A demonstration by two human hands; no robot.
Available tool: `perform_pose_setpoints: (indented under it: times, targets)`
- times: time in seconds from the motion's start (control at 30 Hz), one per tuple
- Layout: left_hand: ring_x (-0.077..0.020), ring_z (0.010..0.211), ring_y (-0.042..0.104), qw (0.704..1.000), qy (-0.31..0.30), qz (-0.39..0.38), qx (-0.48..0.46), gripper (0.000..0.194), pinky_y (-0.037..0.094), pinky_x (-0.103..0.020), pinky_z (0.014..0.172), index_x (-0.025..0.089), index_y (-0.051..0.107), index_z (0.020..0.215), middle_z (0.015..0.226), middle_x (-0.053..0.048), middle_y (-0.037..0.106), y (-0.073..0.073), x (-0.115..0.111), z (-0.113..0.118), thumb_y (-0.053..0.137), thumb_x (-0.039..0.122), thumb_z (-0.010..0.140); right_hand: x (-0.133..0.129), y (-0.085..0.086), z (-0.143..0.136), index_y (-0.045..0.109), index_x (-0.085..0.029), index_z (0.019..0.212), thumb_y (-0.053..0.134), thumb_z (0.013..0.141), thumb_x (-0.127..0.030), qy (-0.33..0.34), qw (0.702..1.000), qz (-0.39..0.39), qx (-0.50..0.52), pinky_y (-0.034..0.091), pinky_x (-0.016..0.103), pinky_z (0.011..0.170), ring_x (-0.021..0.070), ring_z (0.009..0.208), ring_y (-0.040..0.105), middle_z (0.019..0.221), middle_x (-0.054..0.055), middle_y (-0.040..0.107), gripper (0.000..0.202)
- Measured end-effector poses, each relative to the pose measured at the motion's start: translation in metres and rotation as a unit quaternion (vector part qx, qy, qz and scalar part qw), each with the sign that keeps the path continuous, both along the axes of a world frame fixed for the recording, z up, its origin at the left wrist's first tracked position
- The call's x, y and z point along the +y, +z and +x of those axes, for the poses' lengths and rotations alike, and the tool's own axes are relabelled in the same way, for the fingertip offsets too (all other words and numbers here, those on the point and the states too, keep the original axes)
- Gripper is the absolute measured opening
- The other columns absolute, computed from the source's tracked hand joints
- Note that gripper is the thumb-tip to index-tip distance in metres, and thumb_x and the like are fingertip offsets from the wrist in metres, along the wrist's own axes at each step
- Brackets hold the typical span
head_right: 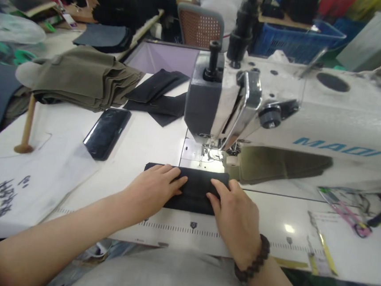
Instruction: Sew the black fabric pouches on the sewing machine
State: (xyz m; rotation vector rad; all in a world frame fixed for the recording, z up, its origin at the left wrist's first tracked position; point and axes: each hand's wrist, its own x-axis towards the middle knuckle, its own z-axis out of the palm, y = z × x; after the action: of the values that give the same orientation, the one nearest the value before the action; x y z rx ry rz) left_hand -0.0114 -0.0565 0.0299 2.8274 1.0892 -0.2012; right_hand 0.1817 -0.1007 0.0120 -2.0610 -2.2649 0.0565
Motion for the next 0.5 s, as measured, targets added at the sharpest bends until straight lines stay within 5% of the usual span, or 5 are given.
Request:
perform_pose_setpoints:
  times: [0.13, 0.23, 0.33, 0.5]
  targets:
    - [-0.0213, 0.093, 0.049, 0.999, -0.045, 0.006, 0.001, 0.025, 0.040, -0.032, 0.077, 0.007, 0.061, 0.088, 0.097, -0.012, 0.055, -0.009, -0.004, 0.012, 0.041, 0.022, 0.088, 0.001, 0.002, -0.001, 0.061, -0.024, 0.101, 0.060, 0.073, -0.034, 0.018, 0.996, 0.083, -0.032, 0.046, 0.037, 0.066, 0.0240, 0.084, 0.052, 0.096, 0.010, 0.051, 0.030]
    - [-0.0230, 0.094, 0.049, 0.997, -0.076, 0.033, 0.007, 0.029, 0.039, -0.033, 0.078, 0.005, 0.062, 0.087, 0.095, -0.014, 0.058, -0.013, -0.007, 0.015, 0.037, 0.021, 0.090, 0.002, -0.001, -0.006, 0.058, -0.017, 0.106, 0.051, 0.079, -0.020, 0.101, 0.987, 0.123, -0.002, 0.043, 0.042, 0.082, 0.0277, 0.104, 0.046, 0.115, 0.015, 0.047, 0.029]
    - [-0.0234, 0.094, 0.049, 0.996, -0.051, 0.066, -0.031, 0.028, 0.040, -0.034, 0.077, 0.005, 0.058, 0.098, 0.102, -0.014, 0.057, -0.014, -0.010, 0.016, 0.038, 0.022, 0.089, 0.001, -0.008, -0.011, 0.059, -0.010, 0.104, 0.032, 0.084, -0.008, 0.212, 0.972, 0.095, 0.038, 0.044, 0.037, 0.088, 0.0215, 0.105, 0.049, 0.113, 0.014, 0.054, 0.033]
    - [-0.0252, 0.102, 0.046, 0.997, -0.014, 0.047, -0.057, 0.033, 0.037, -0.036, 0.085, 0.005, 0.054, 0.105, 0.107, -0.015, 0.055, -0.019, -0.016, 0.018, 0.039, 0.030, 0.089, -0.001, -0.013, -0.014, 0.059, -0.006, 0.102, 0.030, 0.081, -0.004, 0.222, 0.970, 0.083, 0.057, 0.045, 0.038, 0.088, 0.0221, 0.104, 0.051, 0.111, 0.015, 0.056, 0.036]
